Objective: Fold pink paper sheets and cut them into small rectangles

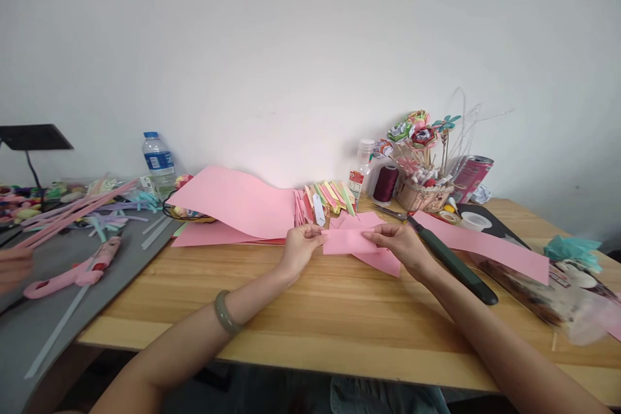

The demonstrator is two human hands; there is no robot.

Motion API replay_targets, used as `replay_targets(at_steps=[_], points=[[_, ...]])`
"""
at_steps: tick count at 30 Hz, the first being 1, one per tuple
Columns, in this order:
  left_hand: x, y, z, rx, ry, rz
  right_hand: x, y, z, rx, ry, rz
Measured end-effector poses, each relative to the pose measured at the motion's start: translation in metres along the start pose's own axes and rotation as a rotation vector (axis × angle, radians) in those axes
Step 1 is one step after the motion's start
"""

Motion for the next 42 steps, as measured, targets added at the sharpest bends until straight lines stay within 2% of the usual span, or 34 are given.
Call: replay_targets(at_steps=[22,31,42], points=[[0.0,0.0,-0.002,-0.007,-0.039,0.017,0.003,0.0,0.001,-0.031,-0.012,-0.011],[0.007,0.001,-0.002,-0.006,-0.055,0.077,-0.008,0.004,0.005,-0.067,-0.016,-0.07],[0.011,0.002,-0.002,-0.005,-0.06,0.114,-0.014,0.006,0.004,-0.042,0.024,-0.083]])
Point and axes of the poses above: each hand's wrist, its own y-axis away from the middle knuckle, its own z-axis out of the palm, x = y × z, the point moved 9 cm from there along -y, towards the middle knuckle, and after that the axes turned 9 degrees about -y, right-handed, at the moved point
